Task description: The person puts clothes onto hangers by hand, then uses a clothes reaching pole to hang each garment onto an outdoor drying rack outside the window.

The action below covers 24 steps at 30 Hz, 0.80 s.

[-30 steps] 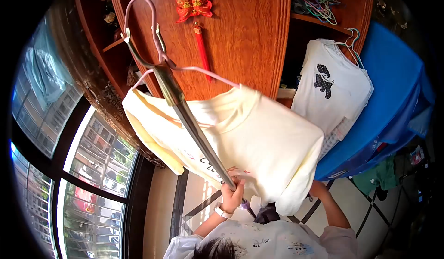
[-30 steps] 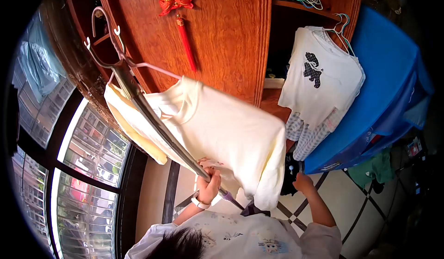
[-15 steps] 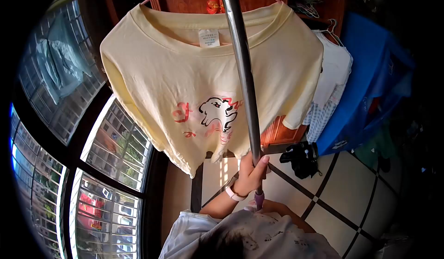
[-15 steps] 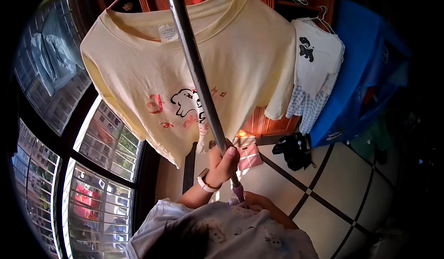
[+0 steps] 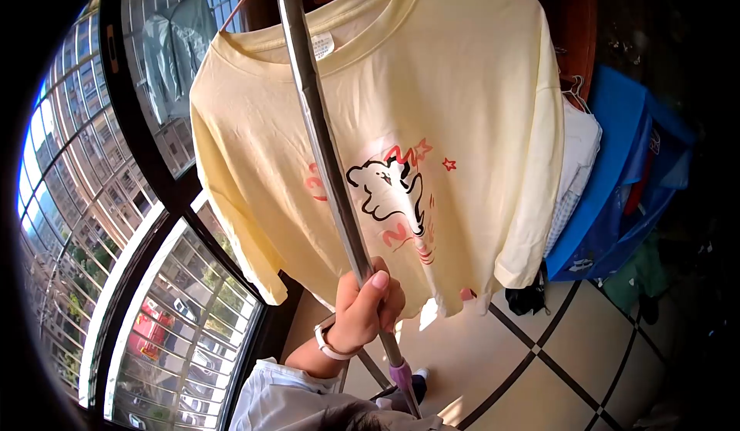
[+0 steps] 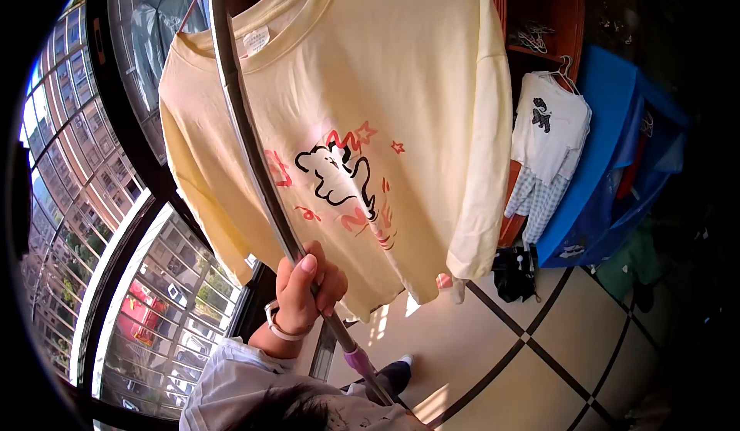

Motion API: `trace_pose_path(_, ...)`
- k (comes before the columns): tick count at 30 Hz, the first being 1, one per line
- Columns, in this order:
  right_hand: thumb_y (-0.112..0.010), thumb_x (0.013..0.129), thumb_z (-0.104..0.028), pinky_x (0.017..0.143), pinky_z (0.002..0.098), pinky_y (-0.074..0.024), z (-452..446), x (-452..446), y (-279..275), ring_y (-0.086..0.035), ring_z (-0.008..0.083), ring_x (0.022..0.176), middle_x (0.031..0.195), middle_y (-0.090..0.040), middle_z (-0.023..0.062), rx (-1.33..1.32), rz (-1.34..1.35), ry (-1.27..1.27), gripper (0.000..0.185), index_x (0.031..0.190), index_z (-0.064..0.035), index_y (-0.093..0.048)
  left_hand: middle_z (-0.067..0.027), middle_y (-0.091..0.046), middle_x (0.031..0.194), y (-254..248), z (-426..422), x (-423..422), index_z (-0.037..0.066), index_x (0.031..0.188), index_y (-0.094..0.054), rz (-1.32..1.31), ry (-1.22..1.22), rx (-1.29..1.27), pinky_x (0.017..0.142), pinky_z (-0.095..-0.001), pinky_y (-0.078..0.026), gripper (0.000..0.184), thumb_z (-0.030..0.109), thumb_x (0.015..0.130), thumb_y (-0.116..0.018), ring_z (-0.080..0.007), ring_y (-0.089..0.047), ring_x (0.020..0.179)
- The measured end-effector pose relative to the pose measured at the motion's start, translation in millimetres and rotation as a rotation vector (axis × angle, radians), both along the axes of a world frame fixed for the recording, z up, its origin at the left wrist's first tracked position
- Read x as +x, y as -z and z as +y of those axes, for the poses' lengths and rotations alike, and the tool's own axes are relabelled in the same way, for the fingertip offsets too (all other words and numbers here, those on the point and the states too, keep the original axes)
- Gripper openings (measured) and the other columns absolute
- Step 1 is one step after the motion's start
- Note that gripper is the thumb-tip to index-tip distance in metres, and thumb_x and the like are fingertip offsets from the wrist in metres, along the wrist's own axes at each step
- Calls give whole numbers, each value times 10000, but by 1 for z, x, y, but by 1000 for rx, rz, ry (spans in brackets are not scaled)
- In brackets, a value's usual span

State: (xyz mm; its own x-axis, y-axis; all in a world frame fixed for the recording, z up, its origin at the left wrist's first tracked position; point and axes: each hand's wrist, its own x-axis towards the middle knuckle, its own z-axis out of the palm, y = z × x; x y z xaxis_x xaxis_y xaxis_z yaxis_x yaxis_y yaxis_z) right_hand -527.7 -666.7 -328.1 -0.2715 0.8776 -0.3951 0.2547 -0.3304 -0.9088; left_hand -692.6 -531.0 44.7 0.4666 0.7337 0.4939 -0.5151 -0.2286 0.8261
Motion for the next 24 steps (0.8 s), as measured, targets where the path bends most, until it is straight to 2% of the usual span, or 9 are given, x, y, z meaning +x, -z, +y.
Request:
trace_pose_path(4,-697,705,-175,800,292,-411,-21,-36,6,-518,147,902,960,-565,76,56,-24,24,414,1016,-5,-482,6,-321,360,-25,-29,-39,103,643,-335,19,-39,48,365,-239,-266,344,344,885,-377,-101,-302,277)
trace_pose_path(6,-696,707,-176,791,291,-415,-30,-54,4,-523,145,887,941,-571,74,69,-33,31,391,991,-2,-492,17,-316,353,-38,-42,-58,111,642,-335,-56,-7,74,346,-232,-253,338,346,881,-380,-94,-300,272)
trace_pose_path(7,-695,707,-177,786,290,-417,-33,-63,3,-526,144,879,931,-574,72,77,-34,27,379,979,-1,-498,-11,-334,369,-41,-46,-74,98,640,-317,-111,93,23,347,-230,-272,318,297,881,-375,-104,-328,295)
trace_pose_path(11,-693,710,-181,768,289,-424,-44,-106,2,-536,140,848,894,-585,67,90,-40,25,336,931,3,-519,15,-331,348,-65,-65,-129,124,601,-326,-189,150,13,330,-232,-276,355,357,855,-411,-87,-297,264)
trace_pose_path(12,-692,710,-181,763,288,-425,-45,-117,4,-539,139,840,885,-588,66,85,-39,24,326,919,4,-525,-24,-440,444,-68,-57,-146,93,681,-396,-282,359,75,353,-239,-342,324,337,891,-356,-109,-416,334)
trace_pose_path(14,-691,712,-183,754,287,-429,-50,-140,10,-544,137,824,866,-594,64,73,-46,17,306,895,6,-535,22,-326,346,-82,-67,-175,139,613,-326,-181,95,-16,361,-227,-303,369,409,864,-345,-87,-302,264)
trace_pose_path(21,-688,716,-189,722,284,-441,-48,-275,61,-562,131,770,800,-615,55,-34,25,39,252,811,14,-573,-6,-351,416,-118,-23,-323,93,689,-333,-162,11,228,402,-248,-365,345,355,906,-280,-111,-334,316)
trace_pose_path(23,-687,717,-191,713,283,-445,-44,-338,87,-567,129,754,781,-620,53,-82,135,116,241,787,16,-584,-39,-442,545,-141,-5,-374,73,764,-372,-250,1,259,462,-255,-404,295,315,913,-292,-130,-425,418)
trace_pose_path(24,-686,718,-192,708,282,-447,-37,-373,103,-569,128,746,772,-623,51,-98,223,166,237,775,17,-589,-72,-457,721,-144,11,-403,60,904,-360,-243,-8,277,580,-287,-407,265,324,895,-337,-162,-464,577)
